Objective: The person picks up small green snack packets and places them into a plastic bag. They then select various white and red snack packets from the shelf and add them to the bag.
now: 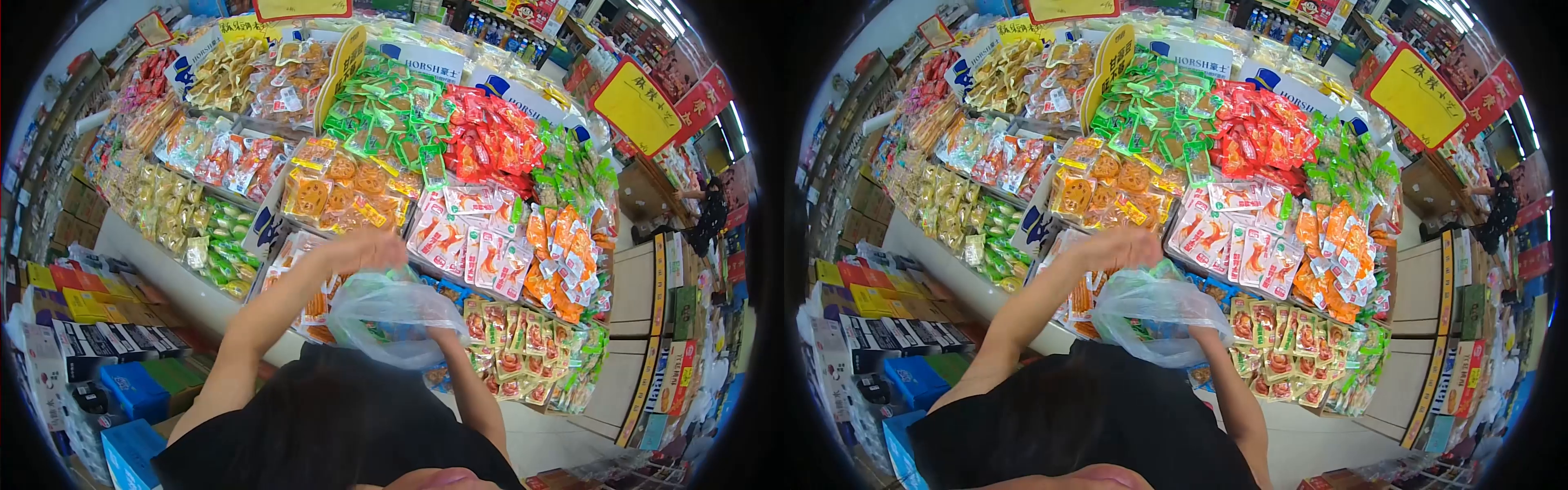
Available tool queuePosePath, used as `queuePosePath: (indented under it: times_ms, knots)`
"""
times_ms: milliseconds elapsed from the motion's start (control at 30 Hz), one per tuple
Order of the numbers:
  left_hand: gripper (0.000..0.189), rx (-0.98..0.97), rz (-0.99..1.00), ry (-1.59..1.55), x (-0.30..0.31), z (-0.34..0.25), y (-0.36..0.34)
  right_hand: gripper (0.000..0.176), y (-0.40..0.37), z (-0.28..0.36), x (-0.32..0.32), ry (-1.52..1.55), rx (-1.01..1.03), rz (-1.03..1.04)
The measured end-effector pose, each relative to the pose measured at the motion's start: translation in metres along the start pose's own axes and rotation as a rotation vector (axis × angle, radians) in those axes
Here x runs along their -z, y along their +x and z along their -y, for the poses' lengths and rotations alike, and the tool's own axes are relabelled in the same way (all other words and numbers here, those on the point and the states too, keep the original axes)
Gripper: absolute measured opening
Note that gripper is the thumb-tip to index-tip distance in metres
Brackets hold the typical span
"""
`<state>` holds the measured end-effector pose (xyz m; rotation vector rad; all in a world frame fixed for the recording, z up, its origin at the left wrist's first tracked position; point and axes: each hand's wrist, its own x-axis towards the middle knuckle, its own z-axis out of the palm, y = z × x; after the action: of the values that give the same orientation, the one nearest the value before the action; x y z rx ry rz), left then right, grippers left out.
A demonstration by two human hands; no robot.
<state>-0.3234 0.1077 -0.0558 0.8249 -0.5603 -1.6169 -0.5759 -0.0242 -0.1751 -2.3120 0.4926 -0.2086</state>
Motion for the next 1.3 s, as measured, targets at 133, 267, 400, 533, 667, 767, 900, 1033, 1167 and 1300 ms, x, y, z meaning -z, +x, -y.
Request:
queuePosePath:
  times_ms: [133,267,400,533,667,767,900,1033,1167,1300]
  knots:
    - [0.044,0.203,0.103,0.109,-0.055,0.049,-0.053,0.031,-0.001,0.014,0.001,0.000,0.018,0.046]
    - [0.039,0.260,-0.100,0.716,-0.060,0.098,-0.068,0.034,-0.013,0.077,0.012,-0.331,0.116,0.113]
    - [0.031,-0.028,-0.573,1.425,-0.049,0.151,-0.065,0.046,-0.003,0.108,0.005,-0.105,-0.086,0.636]
    - [0.046,-0.203,-0.731,1.633,-0.046,0.175,-0.064,0.052,-0.012,0.096,-0.020,-0.346,0.033,0.518]
    - [0.050,-0.254,-0.794,1.652,-0.027,0.189,-0.061,0.049,-0.021,0.088,-0.033,-0.403,0.265,0.450]
    - [0.048,-0.229,-0.824,1.601,-0.035,0.182,-0.060,0.050,-0.017,0.107,-0.022,-0.345,0.216,0.585]
    - [0.052,-0.063,-0.784,1.591,-0.032,0.178,-0.056,0.042,-0.017,0.103,-0.028,-0.349,0.115,0.621]
    - [0.078,-0.011,-0.618,1.495,-0.031,0.151,-0.057,0.029,-0.020,0.098,-0.023,-0.136,0.026,0.590]
    - [0.070,0.014,-0.580,1.387,-0.032,0.140,-0.055,0.026,-0.019,0.091,-0.011,-0.053,-0.021,0.547]
    - [0.050,0.222,-0.419,1.321,-0.050,0.130,-0.063,0.028,-0.018,0.093,0.008,0.070,-0.177,0.548]
